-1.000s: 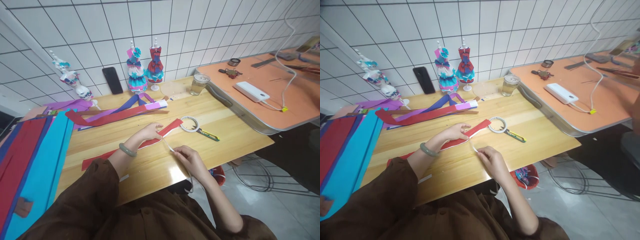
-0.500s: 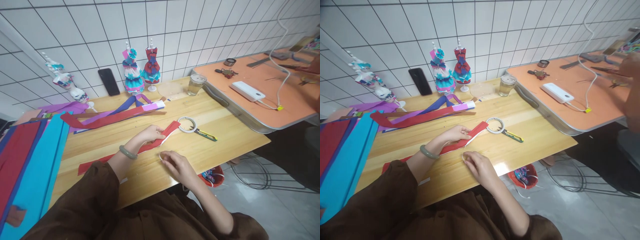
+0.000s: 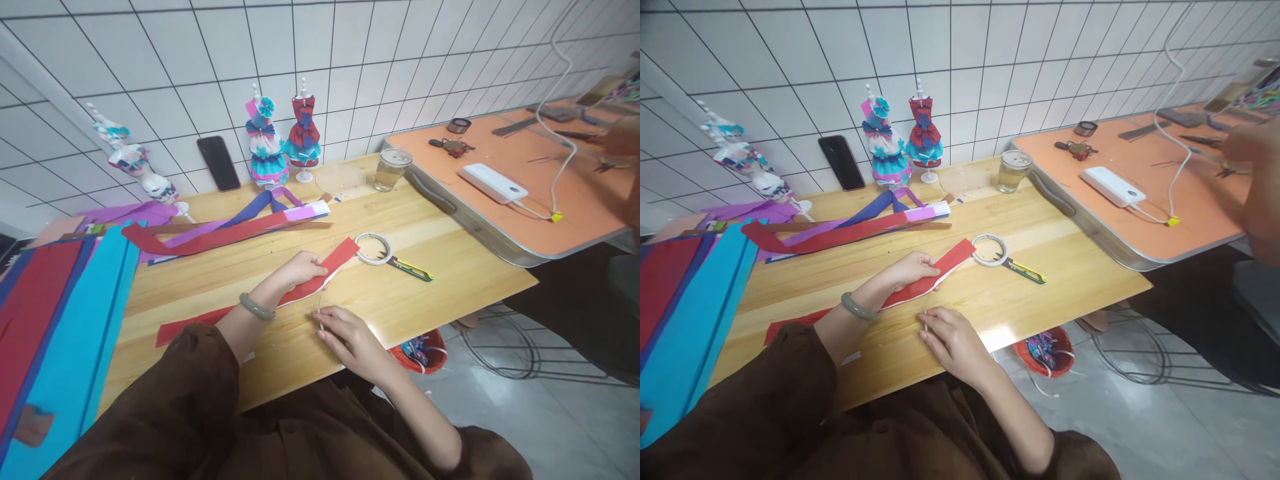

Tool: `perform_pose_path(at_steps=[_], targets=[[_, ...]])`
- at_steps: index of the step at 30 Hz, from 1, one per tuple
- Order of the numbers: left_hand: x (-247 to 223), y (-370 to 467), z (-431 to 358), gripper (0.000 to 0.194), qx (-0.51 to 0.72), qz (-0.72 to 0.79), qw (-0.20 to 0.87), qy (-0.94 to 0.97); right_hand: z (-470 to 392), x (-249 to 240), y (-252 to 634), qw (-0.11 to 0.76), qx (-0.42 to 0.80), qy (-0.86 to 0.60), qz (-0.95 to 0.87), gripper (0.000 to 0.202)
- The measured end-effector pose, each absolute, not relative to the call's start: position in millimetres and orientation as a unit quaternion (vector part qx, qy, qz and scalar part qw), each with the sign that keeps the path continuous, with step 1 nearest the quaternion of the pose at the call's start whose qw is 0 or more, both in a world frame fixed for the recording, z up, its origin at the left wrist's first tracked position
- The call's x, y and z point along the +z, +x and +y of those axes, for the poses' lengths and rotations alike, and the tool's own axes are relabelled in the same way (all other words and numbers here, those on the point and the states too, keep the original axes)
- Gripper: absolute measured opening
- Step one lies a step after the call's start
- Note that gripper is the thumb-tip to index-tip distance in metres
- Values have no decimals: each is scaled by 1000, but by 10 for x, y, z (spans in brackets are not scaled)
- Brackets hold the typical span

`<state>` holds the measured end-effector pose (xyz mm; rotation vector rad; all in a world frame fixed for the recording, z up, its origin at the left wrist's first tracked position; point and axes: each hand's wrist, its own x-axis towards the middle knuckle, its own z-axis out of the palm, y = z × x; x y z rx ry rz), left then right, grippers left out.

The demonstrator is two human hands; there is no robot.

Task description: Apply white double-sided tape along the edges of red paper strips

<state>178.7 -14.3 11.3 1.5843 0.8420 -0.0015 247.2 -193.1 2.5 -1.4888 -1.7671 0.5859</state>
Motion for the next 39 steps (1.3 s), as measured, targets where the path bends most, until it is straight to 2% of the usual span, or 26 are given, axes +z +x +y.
perform_pose_path(at_steps=[12,20,24,28,33,39], targets=[[-51,1759,-165,11,-31,341,715,609,-2000,-101,2454,402,197,-560,-697,40],[-72,1751,-151,9,-15,339,718,608,-2013,-36,2390,369,196,-565,-711,62],[-18,1736,-162,7,-11,326,721,611,-2007,-67,2494,388,201,-587,-682,52],[88,1714,-183,9,-17,305,721,623,-1969,-153,2942,407,85,-691,-592,40],[129,1713,-207,10,-18,328,711,622,-1835,-225,3587,301,-50,-792,-528,35],[68,1686,-227,8,5,336,708,622,-1514,-222,3712,171,-36,-766,-618,27]])
